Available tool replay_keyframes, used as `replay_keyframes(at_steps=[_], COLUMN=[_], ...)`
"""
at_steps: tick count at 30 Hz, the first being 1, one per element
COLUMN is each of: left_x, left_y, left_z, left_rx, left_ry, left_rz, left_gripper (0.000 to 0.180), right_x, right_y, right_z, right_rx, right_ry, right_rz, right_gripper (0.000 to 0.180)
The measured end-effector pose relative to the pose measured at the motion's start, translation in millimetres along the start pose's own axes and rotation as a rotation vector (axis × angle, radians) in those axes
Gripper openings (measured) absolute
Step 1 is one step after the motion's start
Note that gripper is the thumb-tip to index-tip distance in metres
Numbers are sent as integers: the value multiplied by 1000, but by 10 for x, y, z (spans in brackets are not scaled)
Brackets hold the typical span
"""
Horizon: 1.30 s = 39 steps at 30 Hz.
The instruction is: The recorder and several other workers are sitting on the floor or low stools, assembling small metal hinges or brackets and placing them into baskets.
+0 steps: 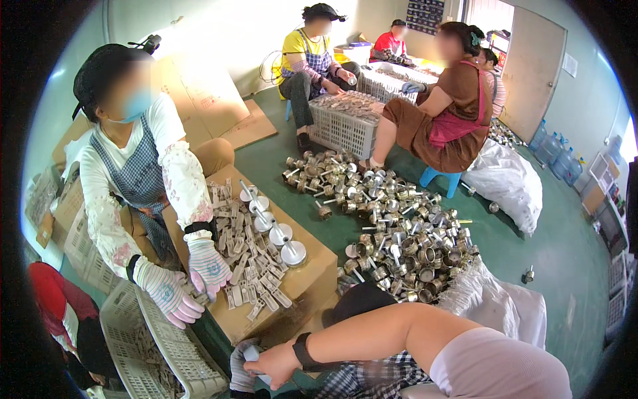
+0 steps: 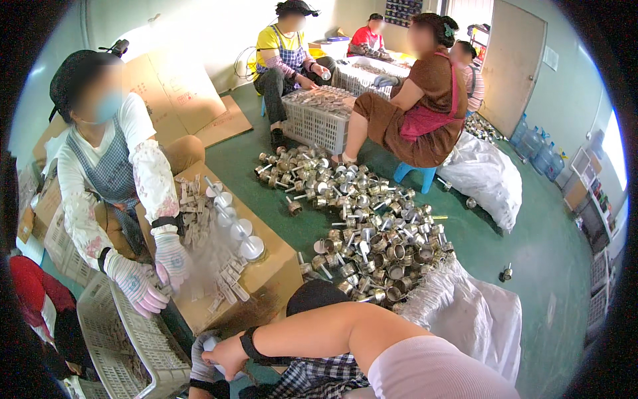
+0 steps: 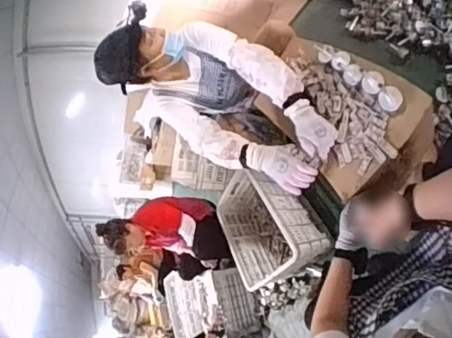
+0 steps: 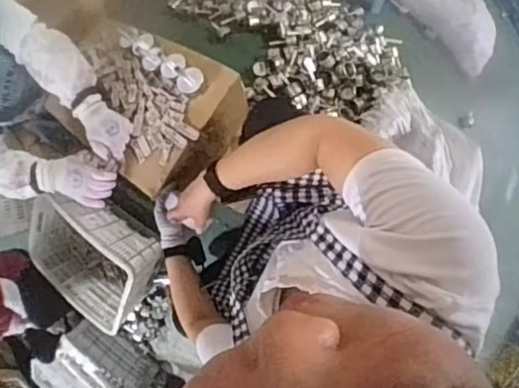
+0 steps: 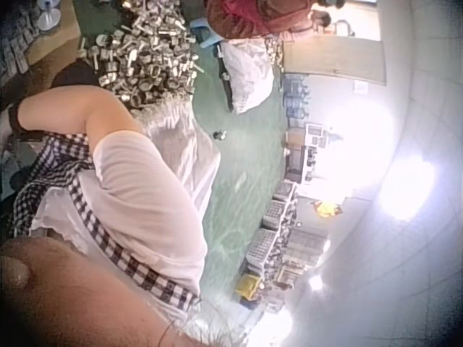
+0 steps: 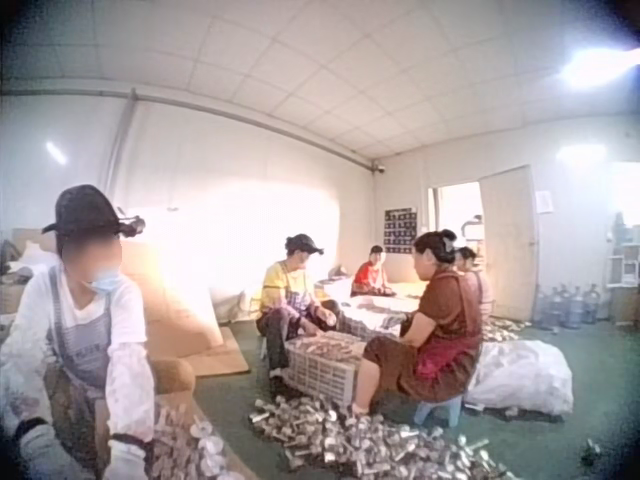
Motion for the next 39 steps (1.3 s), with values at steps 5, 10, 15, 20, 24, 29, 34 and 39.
replay_keyframes(at_steps=[5, 10, 15, 20, 24, 29, 34, 39], left_x=[-20, -39, -23, 12, 12, 47, -5, -29], left_y=[-7, 12, 59, 76, 93, 175, 56, -82], left_z=[12, 14, -18, -48, -40, -68, -28, -26], left_rx=[11, 12, 17, 24, 23, 19, 14, 15], left_ry=[-20, -34, -38, -37, -48, -54, -27, 7], left_rz=[-32, -55, -71, -80, -95, -110, -100, -88], left_gripper=[39, 33, 29, 27, 26, 26, 25, 24], right_x=[66, 36, -8, 46, 27, 44, 75, 8], right_y=[37, 1, -35, 19, 2, -2, 30, 32], right_z=[23, -22, -57, 8, -19, -19, 20, 35], right_rx=[1, 0, -13, -15, -27, -45, -37, -59], right_ry=[13, 26, 51, 32, 45, 58, 59, 80], right_rz=[14, -4, 4, -9, -39, -4, -18, -14], right_gripper=[85, 83, 77, 81, 84, 85, 85, 84])
Point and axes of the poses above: each hand's wrist, its own z-axis towards the middle knuckle, its own y-axis out of the palm, x = y × z, the point moved 6 cm from there along z, towards the middle knuckle, and after that the axes turned 1 degree about y, right-handed, at the moved point
